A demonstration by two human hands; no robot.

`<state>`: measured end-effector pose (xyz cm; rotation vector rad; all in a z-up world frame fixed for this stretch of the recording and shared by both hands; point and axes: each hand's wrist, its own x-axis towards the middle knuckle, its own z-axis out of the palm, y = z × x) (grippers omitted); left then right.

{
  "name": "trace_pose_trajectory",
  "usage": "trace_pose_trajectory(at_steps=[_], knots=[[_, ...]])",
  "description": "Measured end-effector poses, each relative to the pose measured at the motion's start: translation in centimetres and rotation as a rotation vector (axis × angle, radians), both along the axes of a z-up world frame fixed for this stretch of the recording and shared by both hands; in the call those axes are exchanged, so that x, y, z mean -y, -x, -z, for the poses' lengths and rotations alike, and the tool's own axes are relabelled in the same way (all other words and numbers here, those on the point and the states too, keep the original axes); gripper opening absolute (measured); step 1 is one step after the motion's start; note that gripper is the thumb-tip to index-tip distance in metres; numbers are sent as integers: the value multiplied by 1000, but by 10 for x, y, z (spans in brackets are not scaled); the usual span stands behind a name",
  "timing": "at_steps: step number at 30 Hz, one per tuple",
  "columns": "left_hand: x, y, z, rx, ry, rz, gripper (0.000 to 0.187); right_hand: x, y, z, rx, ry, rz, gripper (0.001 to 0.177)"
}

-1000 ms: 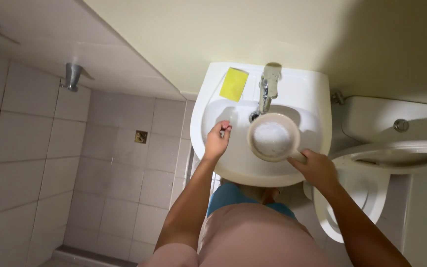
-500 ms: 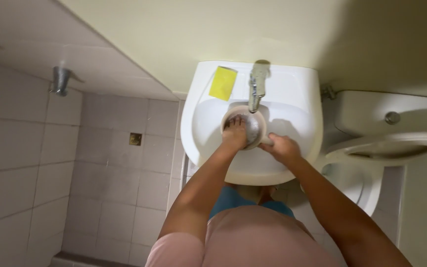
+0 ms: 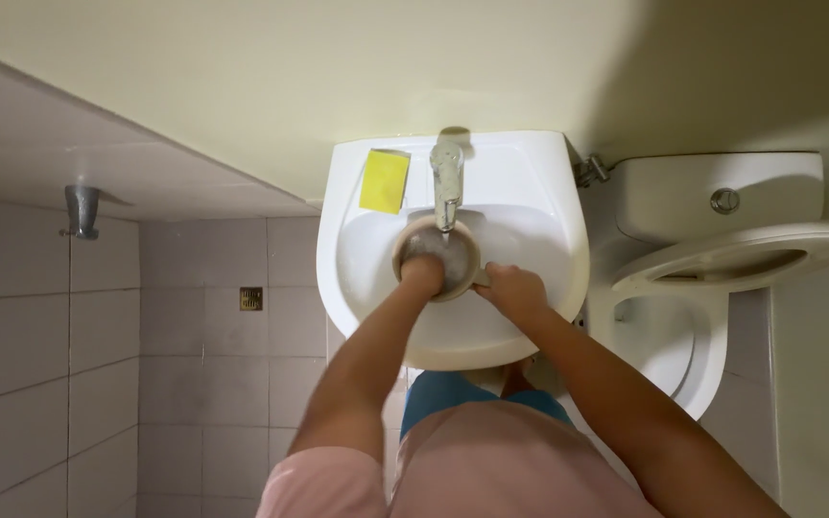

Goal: The recorder cleans a bathroom sink and faucet using a sponge and soap.

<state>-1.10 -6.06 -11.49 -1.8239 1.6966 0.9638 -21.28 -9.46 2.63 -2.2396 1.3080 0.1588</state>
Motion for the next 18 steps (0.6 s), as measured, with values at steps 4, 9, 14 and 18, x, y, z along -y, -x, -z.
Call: trace_pose_trajectory(at_steps=[4, 9, 14, 18], knots=[[9, 12, 24, 16, 86, 26, 32, 2, 7, 19, 31, 13, -15, 38], [3, 19, 31, -113, 208, -47, 36, 8, 8, 19, 98, 135, -84, 31], [6, 18, 25, -187, 313, -112, 40, 23, 13, 27, 38, 170, -124, 14], [2, 8, 13, -182, 316, -203, 42, 31, 20, 33, 37, 195, -159, 5]])
